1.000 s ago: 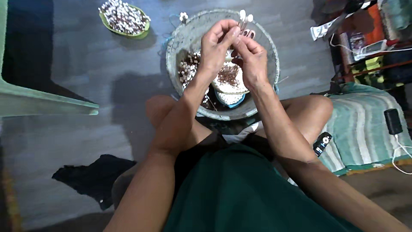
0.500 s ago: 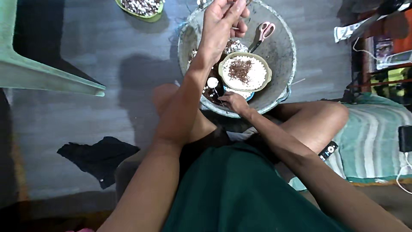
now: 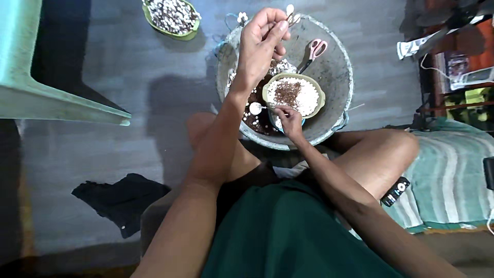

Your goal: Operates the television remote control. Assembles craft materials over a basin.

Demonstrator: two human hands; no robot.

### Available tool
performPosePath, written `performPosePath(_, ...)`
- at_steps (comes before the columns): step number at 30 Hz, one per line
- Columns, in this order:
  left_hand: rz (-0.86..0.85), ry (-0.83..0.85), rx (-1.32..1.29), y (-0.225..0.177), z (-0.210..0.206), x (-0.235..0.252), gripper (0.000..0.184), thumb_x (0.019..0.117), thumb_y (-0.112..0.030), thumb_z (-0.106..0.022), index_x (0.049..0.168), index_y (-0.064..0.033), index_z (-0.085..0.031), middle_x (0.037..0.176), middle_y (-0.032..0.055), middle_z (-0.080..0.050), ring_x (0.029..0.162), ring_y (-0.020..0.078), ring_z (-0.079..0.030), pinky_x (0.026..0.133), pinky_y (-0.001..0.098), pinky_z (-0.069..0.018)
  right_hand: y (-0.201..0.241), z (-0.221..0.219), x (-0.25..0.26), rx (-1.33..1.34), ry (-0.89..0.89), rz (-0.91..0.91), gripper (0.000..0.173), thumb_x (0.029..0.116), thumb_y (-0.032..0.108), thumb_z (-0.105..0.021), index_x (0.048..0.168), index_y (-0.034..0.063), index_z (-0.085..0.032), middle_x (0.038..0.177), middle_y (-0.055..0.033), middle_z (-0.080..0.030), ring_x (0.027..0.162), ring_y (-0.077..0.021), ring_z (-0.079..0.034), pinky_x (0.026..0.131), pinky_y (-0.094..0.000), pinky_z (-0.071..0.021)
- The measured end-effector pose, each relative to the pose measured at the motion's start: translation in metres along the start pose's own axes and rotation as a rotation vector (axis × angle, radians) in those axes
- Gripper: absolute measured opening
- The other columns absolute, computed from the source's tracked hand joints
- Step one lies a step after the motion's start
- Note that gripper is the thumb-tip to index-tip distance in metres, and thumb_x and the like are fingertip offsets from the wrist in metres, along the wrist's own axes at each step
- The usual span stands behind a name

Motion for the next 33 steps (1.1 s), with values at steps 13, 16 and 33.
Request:
performPosePath(13, -0.016, 0.140, 0.464, 0.011, -0.016, -0.012, 0.016, 0.1050, -0.013, -0.055, 0.113, -0.0055, -0.067, 0.092, 0.0040, -0.071, 0.067, 0.0109, -0.066, 0.059, 0.0285, -0.0575, 0.086, 0.149, -0.024, 0.802, -0.340, -0.103, 0.017, 0.1090, 0.022, -0.052, 0.116, 0.0121, -0.063, 0.108, -0.0057, -0.073, 0.087, -0.0136, -0.070, 0.079, -0.0296, -0.0588)
performPosePath(16, -0.007, 0.188, 0.551, 0.014, -0.023, -0.015, 0.017, 0.1053, -0.016, -0.055, 0.112, -0.0078, -0.068, 0.095, 0.0030, -0.072, 0.071, 0.0107, -0.068, 0.063, 0.0303, -0.0590, 0.109, 0.164, -0.016, 0.791, -0.410, -0.062, 0.015, 0.1105, 0.023, -0.048, 0.114, 0.0140, -0.060, 0.106, -0.0038, -0.073, 0.087, -0.0114, -0.069, 0.079, -0.0267, -0.0576)
performPosePath(33, -0.023, 0.221, 0.796, 0.005, -0.027, -0.017, 0.023, 0.1060, -0.028, -0.054, 0.114, -0.0153, -0.071, 0.091, 0.0002, -0.071, 0.074, 0.0131, -0.065, 0.074, 0.0400, -0.0549, 0.118, 0.166, 0.023, 0.740, -0.460, 0.016, 0.014, 0.1087, 0.016, -0.052, 0.112, 0.0055, -0.061, 0.102, -0.0116, -0.074, 0.085, -0.0160, -0.070, 0.074, -0.0293, -0.0584)
Point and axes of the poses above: each hand's wrist, its own x-axis towards the middle knuckle, its own z-axis out of the back of the hand, y = z × x, the point moved 5 cm from there along x, towards the middle knuckle
